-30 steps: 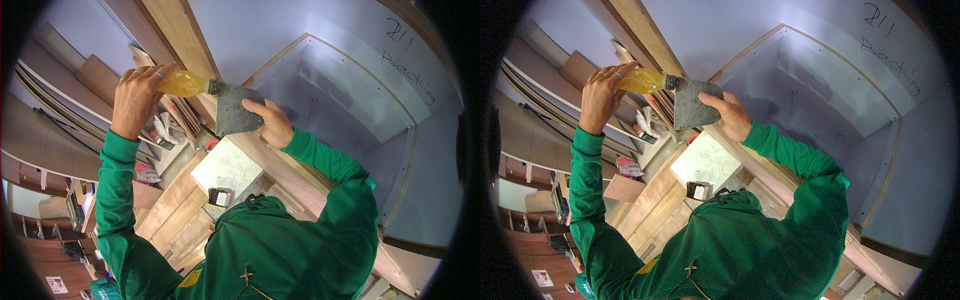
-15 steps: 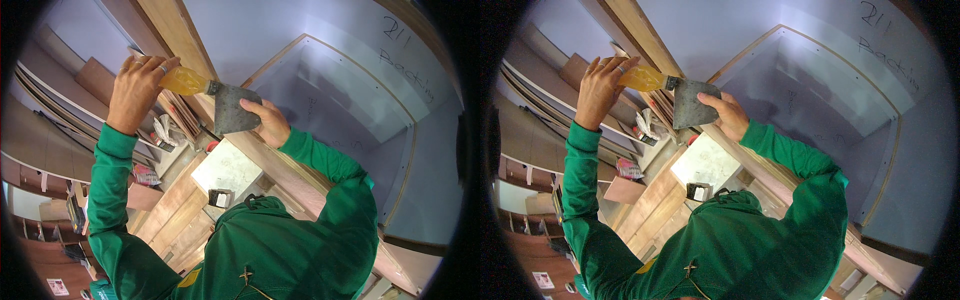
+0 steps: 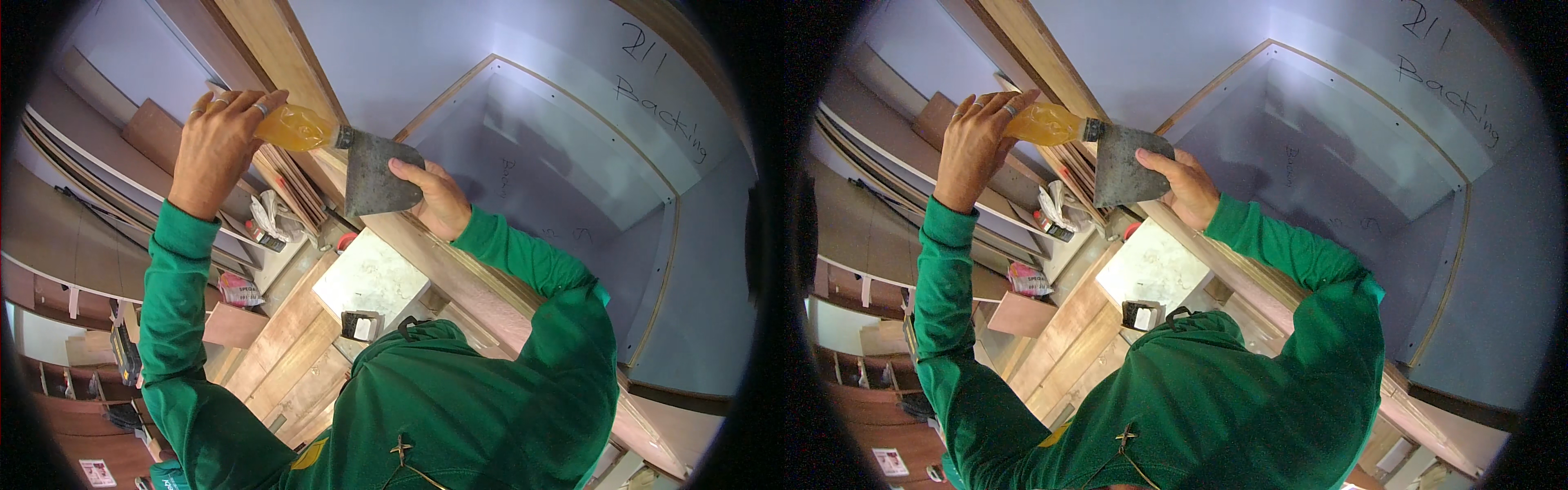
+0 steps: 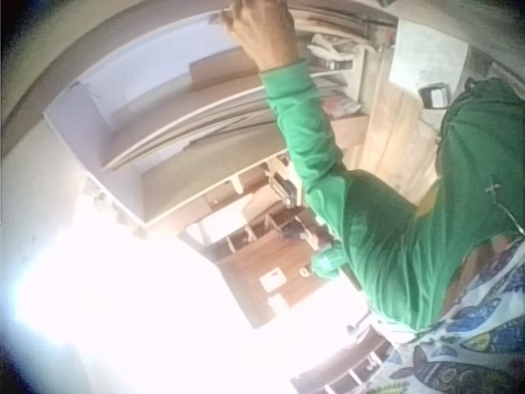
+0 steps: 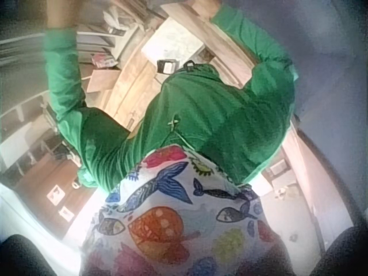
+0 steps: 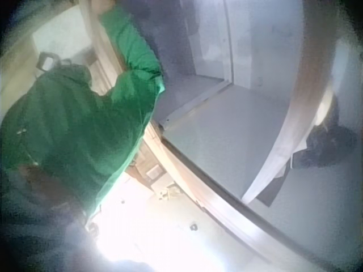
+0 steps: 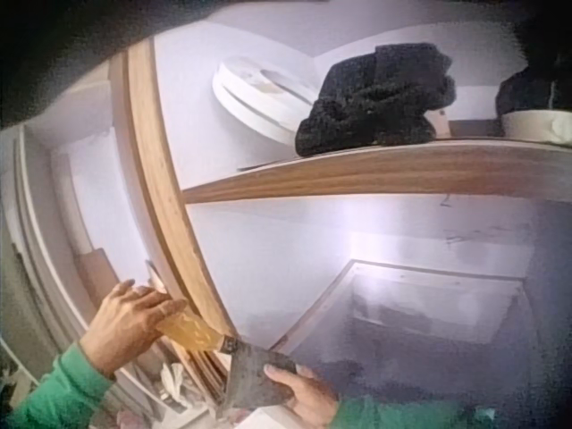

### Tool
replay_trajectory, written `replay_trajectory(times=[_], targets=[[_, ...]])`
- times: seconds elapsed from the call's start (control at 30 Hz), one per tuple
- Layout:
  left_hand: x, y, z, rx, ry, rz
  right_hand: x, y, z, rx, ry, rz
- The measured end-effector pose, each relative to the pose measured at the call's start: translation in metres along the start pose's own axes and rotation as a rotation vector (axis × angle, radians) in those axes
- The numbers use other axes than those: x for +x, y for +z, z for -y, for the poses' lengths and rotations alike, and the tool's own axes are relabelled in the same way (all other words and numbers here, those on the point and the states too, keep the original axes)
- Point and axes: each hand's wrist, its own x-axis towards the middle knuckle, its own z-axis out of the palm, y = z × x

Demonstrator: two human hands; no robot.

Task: The person applies adhesive from a bottle onto a handheld scraper and then spreads the adhesive onto the inner corners and edges of a wooden cabinet structure.

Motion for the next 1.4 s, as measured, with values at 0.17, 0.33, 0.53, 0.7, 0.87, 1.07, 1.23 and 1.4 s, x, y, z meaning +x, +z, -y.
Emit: replay_trajectory(times=[0.17,0.33,0.53,0.7,0.87,1.07,1.23,1.4], targets=[[0.0018,-0.0037,-0.0016,-0.035,-0.015,0.002,-0.0022,0.0044,0.0021,0.007,-0.023,-0.006],[0.0022,-0.0018,0.0002,-0.068,-0.026,0.009,-0.0015,0.0022,0.0016,0.024,-0.013,0.015],[0.0044,-0.0048,-0.0018,-0.077,-0.034,0.034,-0.0017,0.0033,0.001,0.043,0.031,-0.059],[0.0026,-0.0053,-0.0024,-0.08,-0.043,0.032,-0.0014,0.0025,0.0006,0.043,-0.008,0.001],[0.0022,-0.0041,-0.0029,-0.078,-0.04,0.01,-0.0027,0.0039,0.0026,0.04,0.006,0.003],[0.0004,-0.0039,-0.004,-0.086,-0.049,0.023,-0.0023,0.0025,0.001,0.018,0.0,0.013],[-0.0007,-0.0029,-0.0039,-0.099,-0.051,0.025,-0.0027,0.0024,0.0009,0.029,0.004,0.034],[0.0,-0.0027,-0.0069,-0.099,-0.079,0.044,-0.0026,0.0018,0.0007,0.05,0.016,0.019]])
